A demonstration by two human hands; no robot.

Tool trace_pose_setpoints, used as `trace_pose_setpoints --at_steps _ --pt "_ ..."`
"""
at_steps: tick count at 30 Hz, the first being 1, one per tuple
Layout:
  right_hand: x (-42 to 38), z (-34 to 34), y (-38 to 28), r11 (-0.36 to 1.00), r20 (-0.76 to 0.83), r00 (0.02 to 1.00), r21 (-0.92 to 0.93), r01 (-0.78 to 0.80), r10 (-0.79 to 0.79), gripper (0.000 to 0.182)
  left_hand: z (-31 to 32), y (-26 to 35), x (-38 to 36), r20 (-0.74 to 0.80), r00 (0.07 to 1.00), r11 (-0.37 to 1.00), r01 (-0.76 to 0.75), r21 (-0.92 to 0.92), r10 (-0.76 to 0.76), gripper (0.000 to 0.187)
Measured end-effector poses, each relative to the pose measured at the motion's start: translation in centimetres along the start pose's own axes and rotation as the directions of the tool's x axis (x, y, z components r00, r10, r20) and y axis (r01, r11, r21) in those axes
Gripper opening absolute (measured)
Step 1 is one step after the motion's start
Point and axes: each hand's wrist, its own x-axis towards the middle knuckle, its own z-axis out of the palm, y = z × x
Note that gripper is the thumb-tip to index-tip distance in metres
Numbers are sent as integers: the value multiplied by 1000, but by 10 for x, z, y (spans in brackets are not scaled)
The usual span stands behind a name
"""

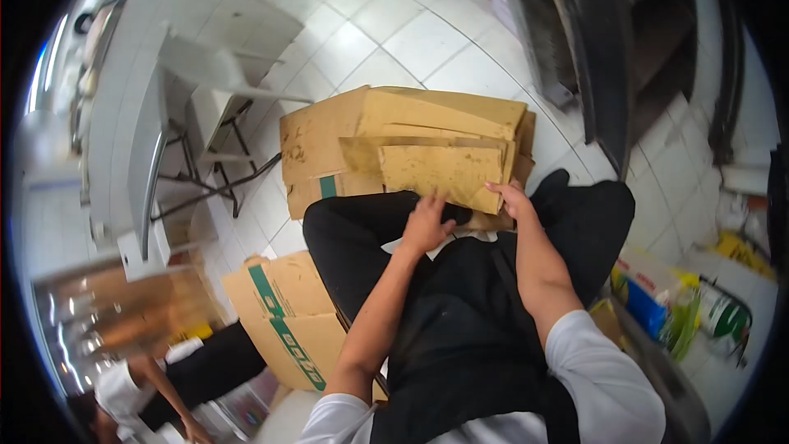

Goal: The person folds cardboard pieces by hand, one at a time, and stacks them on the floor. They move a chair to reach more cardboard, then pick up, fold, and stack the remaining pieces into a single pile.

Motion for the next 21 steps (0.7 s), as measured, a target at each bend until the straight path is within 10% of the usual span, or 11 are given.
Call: trace_pose_setpoints --at_steps 5,8,13,19,21 --pt "-6 4 4 998 -17 999 -33 46 -47 70 -20 -9 97 -19 996 941 -76 329 87 106" --pt "-3 1 8 998 -3 999 -54 36 -36 119 -27 -11 161 101 991 865 -128 485 91 120" --pt "-48 23 -18 956 -99 988 -282 84 -116 119 -24 -16 222 320 947 827 -198 526 23 122" --pt "-23 -38 -31 556 51 997 -828 74 -56 80 -35 -7 187 352 936 834 -209 512 18 56" --pt "-38 -37 -70 705 -131 963 -706 74 -233 71 -27 -20 157 302 940 813 -300 498 162 34"
